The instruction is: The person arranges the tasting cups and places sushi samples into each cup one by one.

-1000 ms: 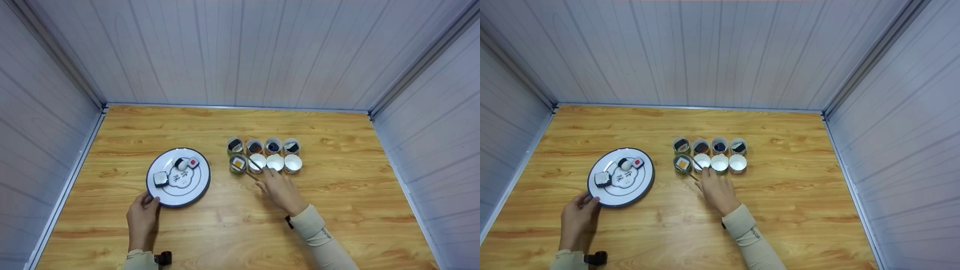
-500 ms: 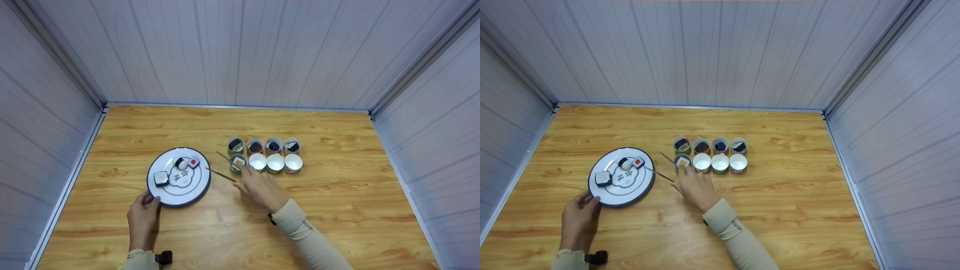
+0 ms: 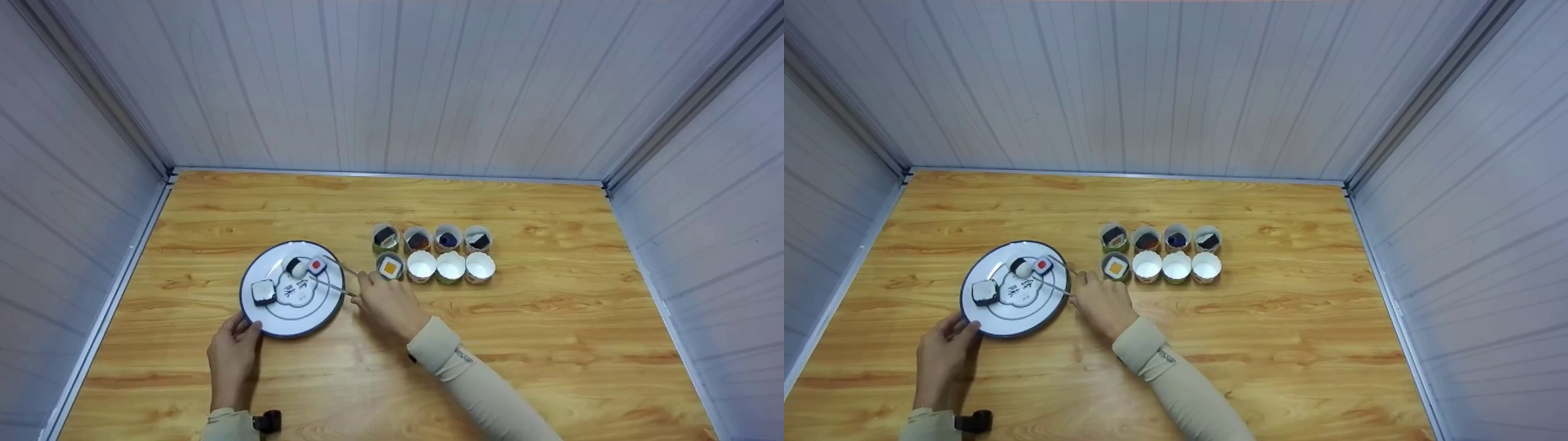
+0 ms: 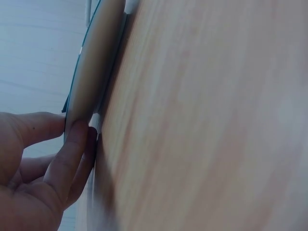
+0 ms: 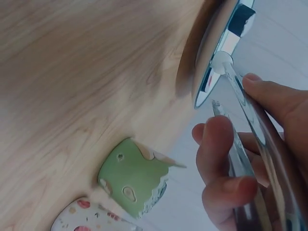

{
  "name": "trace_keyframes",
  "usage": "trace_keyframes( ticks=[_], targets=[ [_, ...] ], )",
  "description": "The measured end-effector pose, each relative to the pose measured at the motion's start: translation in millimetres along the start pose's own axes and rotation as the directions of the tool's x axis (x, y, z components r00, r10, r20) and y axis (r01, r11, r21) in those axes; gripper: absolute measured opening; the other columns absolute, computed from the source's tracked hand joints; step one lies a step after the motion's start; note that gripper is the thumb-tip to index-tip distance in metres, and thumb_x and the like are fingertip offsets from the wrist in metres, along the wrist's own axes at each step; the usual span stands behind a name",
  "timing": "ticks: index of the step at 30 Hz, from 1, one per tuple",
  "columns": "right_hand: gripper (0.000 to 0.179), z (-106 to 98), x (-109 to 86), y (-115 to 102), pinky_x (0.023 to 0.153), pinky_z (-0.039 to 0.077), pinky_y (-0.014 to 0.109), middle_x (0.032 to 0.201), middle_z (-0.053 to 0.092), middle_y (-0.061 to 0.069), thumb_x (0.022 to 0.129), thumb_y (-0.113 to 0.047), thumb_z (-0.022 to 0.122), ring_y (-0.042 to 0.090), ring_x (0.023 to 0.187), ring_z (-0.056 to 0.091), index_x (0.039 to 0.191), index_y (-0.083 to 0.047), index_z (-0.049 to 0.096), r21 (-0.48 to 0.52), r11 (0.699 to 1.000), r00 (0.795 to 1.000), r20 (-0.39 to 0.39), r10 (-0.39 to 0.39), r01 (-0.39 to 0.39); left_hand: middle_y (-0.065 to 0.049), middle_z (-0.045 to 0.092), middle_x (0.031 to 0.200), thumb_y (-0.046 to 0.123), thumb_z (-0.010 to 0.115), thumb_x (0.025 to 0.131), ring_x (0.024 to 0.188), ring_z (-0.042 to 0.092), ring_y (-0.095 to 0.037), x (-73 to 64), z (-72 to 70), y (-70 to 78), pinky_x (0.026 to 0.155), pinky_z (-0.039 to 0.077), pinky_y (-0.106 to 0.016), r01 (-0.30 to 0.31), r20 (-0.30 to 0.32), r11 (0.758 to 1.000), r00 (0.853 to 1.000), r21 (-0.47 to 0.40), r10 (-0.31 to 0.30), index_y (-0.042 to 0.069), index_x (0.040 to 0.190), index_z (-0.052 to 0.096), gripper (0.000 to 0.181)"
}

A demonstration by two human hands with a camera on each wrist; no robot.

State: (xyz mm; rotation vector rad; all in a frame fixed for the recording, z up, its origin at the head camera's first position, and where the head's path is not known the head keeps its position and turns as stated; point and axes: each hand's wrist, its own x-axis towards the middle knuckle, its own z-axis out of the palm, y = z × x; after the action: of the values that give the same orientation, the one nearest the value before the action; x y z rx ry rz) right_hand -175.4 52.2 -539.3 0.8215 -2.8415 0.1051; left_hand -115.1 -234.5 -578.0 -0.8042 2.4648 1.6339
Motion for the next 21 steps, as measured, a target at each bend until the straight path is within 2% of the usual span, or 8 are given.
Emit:
trace_keyframes(
  ticks=[7,15,21],
  targets=[
    [0.040,6,9.6,-9,0.043,0.046,0.035,0.092,0.066,0.007,0.098,-0.042,0.062,0.022,0.061,0.060,0.115,-0.005,0.065,-0.030,0.999,0.999,0.046,0.018,-0.017,-0.029,0.053,0.136,0.018,0.059,0.102,0.122,0.056,-0.039,0.5,-0.5,-0.2,0.102,0.048,-0.047,0.013,0.002,1.000,1.000,-0.008,-0.013,-0.006,0.147,0.041,0.054],
    [0.036,12,15.8,-14,0.045,0.050,0.035,0.093,0.067,0.007,0.101,-0.039,0.060,0.022,0.064,0.062,0.114,-0.005,0.065,-0.062,0.997,0.997,0.067,0.039,-0.035,-0.029,0.054,0.136,0.018,0.059,0.102,0.122,0.056,-0.039,0.2,0.0,-0.2,0.102,0.048,-0.048,0.010,-0.006,1.000,1.000,0.001,-0.010,-0.006,0.147,0.042,0.054],
    [0.031,14,16.1,-16,0.042,0.049,0.034,0.090,0.067,0.006,0.101,-0.035,0.059,0.021,0.060,0.061,0.109,-0.006,0.065,-0.091,0.996,0.999,0.036,0.021,-0.017,-0.029,0.056,0.134,0.018,0.058,0.101,0.119,0.059,-0.038,-0.1,0.1,-3.2,0.099,0.050,-0.046,-0.050,-0.021,0.999,0.999,0.010,0.050,-0.007,0.145,0.043,0.053]
  ],
)
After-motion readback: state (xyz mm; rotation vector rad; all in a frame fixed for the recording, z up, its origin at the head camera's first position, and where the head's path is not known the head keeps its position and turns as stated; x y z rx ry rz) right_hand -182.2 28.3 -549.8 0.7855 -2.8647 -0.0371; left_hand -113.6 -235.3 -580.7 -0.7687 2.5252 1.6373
